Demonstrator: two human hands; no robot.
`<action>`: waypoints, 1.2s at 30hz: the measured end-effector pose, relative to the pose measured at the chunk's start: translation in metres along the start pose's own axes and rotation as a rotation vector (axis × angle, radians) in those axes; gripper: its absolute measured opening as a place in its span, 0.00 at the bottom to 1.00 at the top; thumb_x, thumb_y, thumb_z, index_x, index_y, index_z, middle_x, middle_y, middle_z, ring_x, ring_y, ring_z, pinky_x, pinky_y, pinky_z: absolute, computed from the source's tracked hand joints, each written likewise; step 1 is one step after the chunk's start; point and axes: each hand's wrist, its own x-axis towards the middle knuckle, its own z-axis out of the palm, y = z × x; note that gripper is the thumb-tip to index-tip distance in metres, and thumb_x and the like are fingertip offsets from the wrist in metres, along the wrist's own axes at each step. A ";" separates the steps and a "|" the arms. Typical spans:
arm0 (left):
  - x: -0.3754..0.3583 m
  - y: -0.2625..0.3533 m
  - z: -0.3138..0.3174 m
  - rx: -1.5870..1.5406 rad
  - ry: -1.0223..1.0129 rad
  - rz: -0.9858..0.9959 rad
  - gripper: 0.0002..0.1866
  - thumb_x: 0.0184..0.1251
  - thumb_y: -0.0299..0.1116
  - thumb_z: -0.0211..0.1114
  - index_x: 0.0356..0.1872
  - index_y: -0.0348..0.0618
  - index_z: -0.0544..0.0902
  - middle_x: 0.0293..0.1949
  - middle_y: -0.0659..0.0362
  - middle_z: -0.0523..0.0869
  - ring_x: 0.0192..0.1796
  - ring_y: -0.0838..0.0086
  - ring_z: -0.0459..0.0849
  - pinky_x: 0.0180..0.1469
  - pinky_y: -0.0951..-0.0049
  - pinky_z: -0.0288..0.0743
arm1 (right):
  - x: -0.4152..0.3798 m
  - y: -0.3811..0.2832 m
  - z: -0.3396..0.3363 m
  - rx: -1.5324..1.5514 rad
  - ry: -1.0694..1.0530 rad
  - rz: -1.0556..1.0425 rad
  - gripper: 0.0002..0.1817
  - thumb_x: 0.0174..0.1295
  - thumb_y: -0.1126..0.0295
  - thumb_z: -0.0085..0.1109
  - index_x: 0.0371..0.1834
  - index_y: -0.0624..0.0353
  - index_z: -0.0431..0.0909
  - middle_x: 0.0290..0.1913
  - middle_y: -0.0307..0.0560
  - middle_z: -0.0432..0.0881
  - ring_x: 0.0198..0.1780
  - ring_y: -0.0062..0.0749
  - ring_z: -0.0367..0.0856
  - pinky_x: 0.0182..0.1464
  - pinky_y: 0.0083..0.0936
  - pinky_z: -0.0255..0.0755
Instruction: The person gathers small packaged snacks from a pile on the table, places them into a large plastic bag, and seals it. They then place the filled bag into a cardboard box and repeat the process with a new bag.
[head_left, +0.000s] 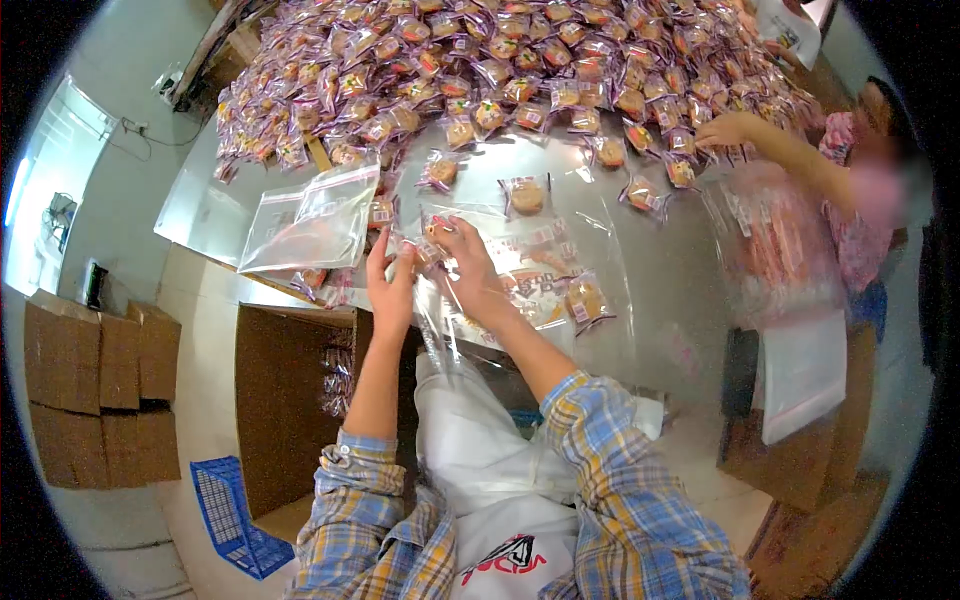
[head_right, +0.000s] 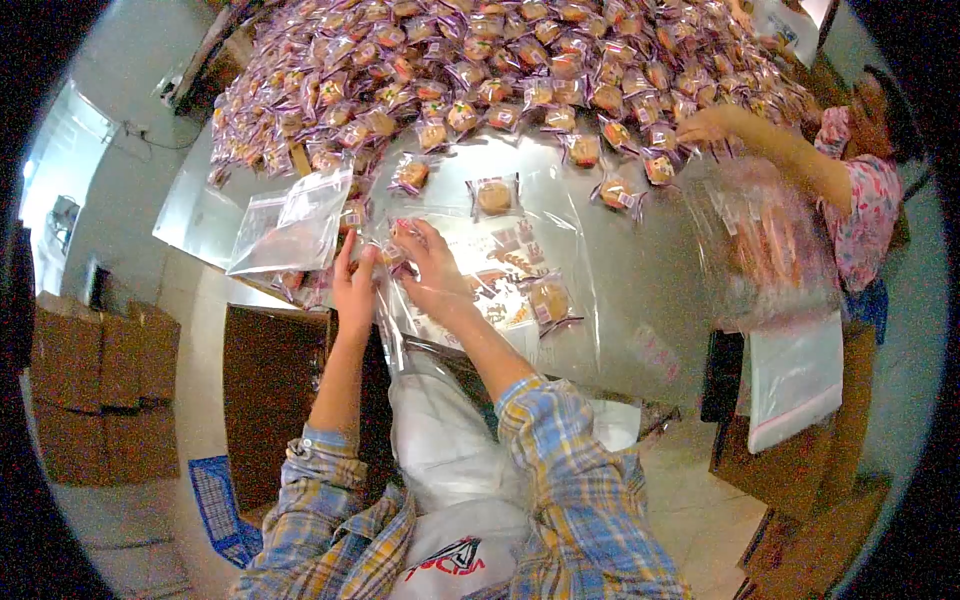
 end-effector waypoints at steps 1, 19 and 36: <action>-0.019 0.028 0.014 -0.141 0.000 -0.030 0.40 0.76 0.43 0.68 0.82 0.42 0.59 0.76 0.49 0.66 0.68 0.63 0.73 0.57 0.66 0.82 | 0.000 0.000 -0.001 -0.036 0.033 -0.030 0.32 0.63 0.70 0.70 0.71 0.53 0.71 0.78 0.56 0.63 0.73 0.54 0.72 0.72 0.41 0.70; -0.026 0.026 0.013 -0.279 -0.217 0.005 0.41 0.77 0.27 0.59 0.83 0.33 0.46 0.76 0.47 0.67 0.75 0.64 0.68 0.76 0.65 0.60 | -0.002 0.000 0.011 -0.084 0.140 -0.099 0.34 0.61 0.74 0.69 0.72 0.56 0.67 0.70 0.59 0.74 0.66 0.52 0.78 0.61 0.39 0.78; -0.034 0.022 0.007 -0.212 -0.385 -0.067 0.50 0.70 0.21 0.52 0.85 0.41 0.30 0.82 0.49 0.56 0.78 0.63 0.62 0.79 0.69 0.53 | 0.002 -0.010 0.000 -0.087 0.133 -0.015 0.21 0.62 0.66 0.72 0.55 0.57 0.77 0.36 0.55 0.86 0.38 0.51 0.87 0.43 0.42 0.79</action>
